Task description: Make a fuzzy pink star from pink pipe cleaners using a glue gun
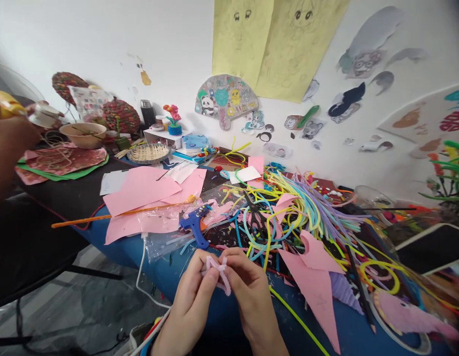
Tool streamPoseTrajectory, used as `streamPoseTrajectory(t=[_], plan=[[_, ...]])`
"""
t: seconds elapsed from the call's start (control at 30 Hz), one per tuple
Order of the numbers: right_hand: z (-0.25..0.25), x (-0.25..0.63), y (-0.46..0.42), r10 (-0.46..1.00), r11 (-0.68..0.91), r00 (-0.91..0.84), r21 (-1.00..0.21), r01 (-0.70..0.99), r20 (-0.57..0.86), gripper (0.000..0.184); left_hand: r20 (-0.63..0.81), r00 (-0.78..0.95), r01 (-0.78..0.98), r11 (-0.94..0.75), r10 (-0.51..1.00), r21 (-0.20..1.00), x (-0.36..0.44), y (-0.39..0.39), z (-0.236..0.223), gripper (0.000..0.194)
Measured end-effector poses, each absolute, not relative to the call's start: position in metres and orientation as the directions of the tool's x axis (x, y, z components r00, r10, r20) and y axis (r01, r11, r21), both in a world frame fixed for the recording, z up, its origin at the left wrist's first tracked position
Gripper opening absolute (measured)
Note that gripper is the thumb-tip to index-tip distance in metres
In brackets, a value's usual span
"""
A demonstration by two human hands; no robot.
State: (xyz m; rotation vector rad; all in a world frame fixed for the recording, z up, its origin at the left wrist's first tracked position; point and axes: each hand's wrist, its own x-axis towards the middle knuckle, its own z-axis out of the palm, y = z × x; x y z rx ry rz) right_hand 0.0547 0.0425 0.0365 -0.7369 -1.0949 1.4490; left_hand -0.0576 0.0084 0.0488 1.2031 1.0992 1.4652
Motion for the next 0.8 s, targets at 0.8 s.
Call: streamPoseTrajectory(t=[0.8], plan=[[0.034,0.07,0.033,0.991,0.117,-0.039,-0.962,-0.246,0.13,0.006,0.1,-0.128,-0.064,-0.108,0.987,0.992,-0.04,0.011,0.053,0.022]])
